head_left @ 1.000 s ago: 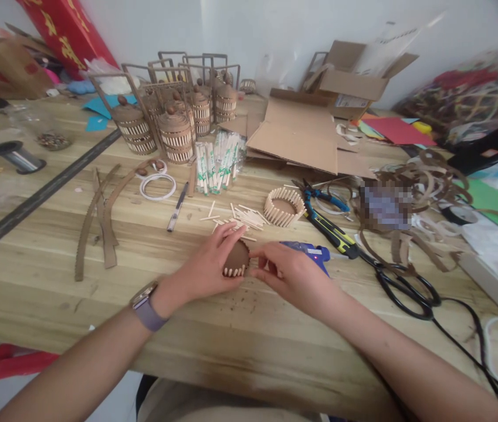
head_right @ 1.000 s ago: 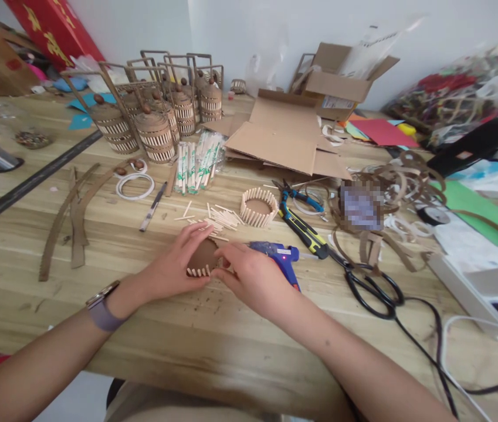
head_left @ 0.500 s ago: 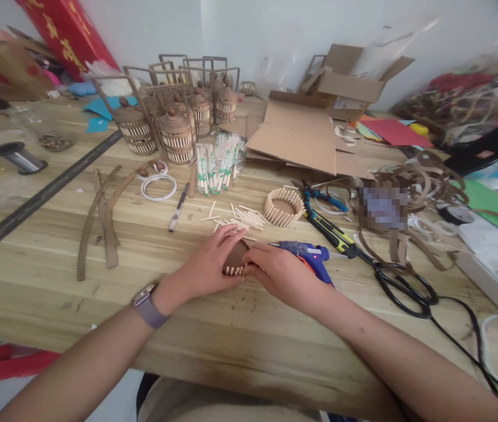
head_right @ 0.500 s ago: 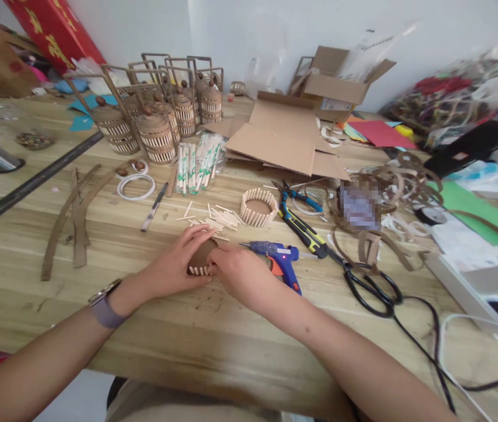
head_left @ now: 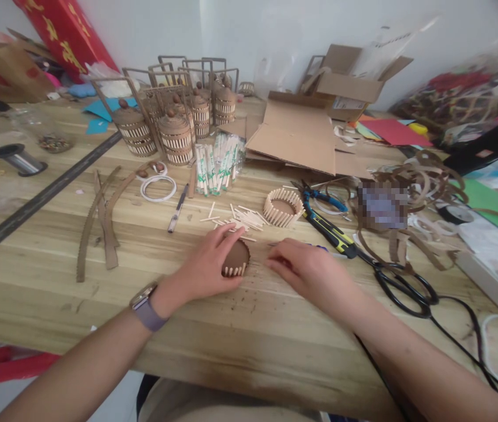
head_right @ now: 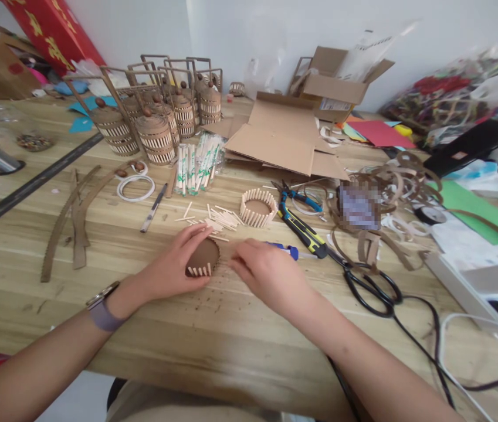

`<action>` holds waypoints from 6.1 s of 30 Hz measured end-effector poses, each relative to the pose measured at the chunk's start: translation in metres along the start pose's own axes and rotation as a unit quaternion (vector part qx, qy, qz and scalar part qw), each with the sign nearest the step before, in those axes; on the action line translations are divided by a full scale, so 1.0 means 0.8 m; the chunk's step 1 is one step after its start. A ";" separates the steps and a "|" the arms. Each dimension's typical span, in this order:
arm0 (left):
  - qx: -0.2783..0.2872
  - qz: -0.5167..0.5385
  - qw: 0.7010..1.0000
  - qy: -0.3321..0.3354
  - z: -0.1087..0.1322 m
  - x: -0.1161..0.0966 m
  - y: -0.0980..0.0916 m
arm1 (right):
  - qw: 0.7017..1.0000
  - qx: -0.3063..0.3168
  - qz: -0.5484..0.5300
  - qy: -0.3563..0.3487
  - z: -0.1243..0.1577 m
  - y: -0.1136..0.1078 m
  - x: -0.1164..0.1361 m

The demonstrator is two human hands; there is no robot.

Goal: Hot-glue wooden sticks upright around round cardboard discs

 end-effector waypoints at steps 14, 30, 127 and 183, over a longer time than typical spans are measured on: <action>-0.068 -0.037 0.997 -0.024 0.004 -0.003 0.002 | 0.952 0.130 0.096 0.261 0.073 0.005 -0.091; -0.069 -0.005 0.997 -0.039 0.001 0.003 0.005 | 0.805 -0.189 -0.506 0.244 0.058 0.013 -0.066; -0.049 0.006 0.998 -0.042 0.003 0.003 0.007 | 0.951 -0.015 0.126 0.282 0.071 -0.028 -0.099; -0.048 0.012 0.998 -0.035 -0.001 0.006 0.009 | 0.989 0.018 -0.138 -0.047 -0.032 0.047 0.013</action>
Point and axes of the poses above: each hand's wrist, its own z-axis away from the middle knuckle, its own y-axis out of the palm, x = y × z, the point moved 5 cm from there along -z, towards the middle knuckle, and after that the axes turned 10 degrees about -y, right-handed, at the moved point
